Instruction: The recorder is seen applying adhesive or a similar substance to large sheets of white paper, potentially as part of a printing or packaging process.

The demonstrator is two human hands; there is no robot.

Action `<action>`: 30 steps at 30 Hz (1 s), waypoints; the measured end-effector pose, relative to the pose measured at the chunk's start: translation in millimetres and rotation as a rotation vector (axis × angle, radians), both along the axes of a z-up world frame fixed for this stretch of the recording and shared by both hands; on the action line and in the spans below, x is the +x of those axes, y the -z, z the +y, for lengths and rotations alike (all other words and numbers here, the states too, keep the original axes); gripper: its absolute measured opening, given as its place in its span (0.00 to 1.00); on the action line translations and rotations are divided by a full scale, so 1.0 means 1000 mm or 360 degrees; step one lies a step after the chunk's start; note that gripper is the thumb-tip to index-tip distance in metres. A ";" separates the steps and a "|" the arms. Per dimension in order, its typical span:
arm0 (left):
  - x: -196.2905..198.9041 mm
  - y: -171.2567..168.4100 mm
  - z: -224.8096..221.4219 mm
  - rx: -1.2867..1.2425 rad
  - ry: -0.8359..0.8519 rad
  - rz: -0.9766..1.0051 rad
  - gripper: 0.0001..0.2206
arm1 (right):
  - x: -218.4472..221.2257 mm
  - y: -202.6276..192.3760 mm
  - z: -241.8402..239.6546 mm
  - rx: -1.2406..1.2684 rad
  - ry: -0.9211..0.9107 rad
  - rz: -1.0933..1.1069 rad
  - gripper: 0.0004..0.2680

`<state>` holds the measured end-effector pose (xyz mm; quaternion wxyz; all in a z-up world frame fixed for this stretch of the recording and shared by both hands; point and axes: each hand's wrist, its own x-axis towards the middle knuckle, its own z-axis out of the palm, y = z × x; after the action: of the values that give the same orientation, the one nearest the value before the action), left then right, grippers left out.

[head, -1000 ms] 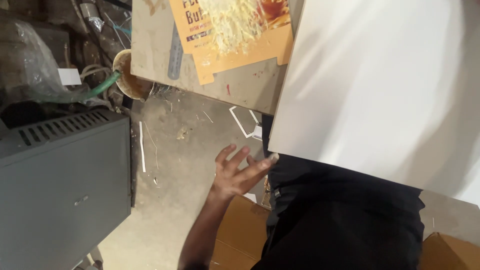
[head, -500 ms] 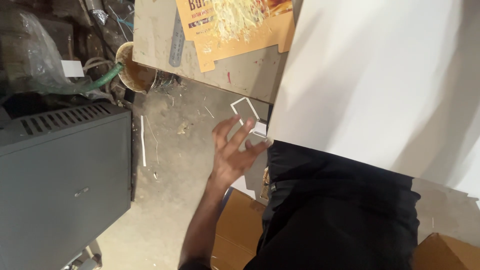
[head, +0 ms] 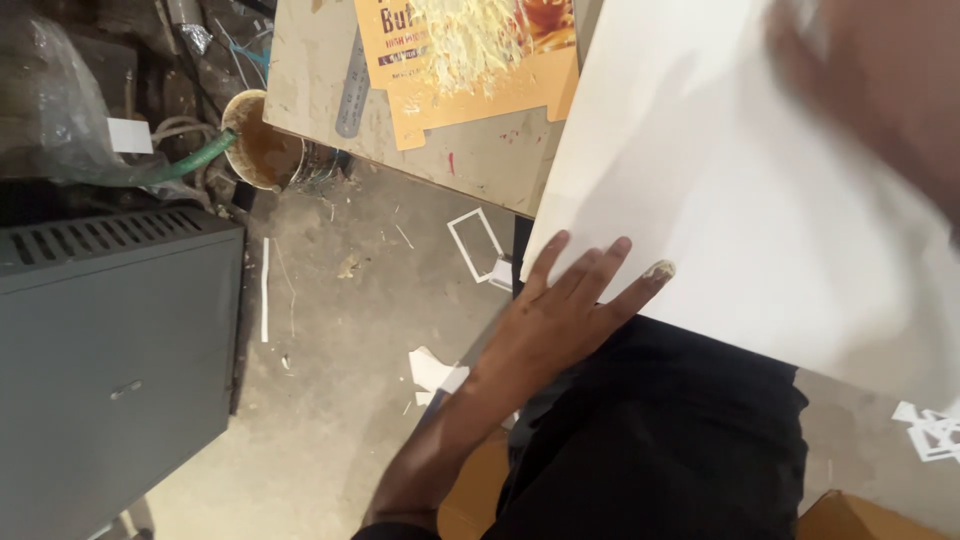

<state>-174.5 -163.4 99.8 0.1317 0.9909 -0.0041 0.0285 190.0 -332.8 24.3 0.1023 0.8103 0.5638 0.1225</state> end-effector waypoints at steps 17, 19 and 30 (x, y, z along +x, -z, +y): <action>0.015 -0.009 -0.007 0.0238 -0.0014 -0.0038 0.33 | -0.201 -0.058 -0.033 0.0042 -0.0055 0.0817 0.30; 0.015 -0.008 -0.007 0.0207 0.0011 0.0001 0.34 | -0.200 -0.057 -0.034 0.0058 -0.0083 0.0812 0.31; 0.021 -0.031 0.003 -0.0191 0.0048 0.0111 0.30 | -0.202 -0.060 -0.034 0.0149 -0.0080 0.0943 0.34</action>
<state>-153.3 -160.2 130.8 0.1914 0.9814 -0.0126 -0.0079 -11.9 -366.4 84.6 -0.1071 0.8004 0.5827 -0.0910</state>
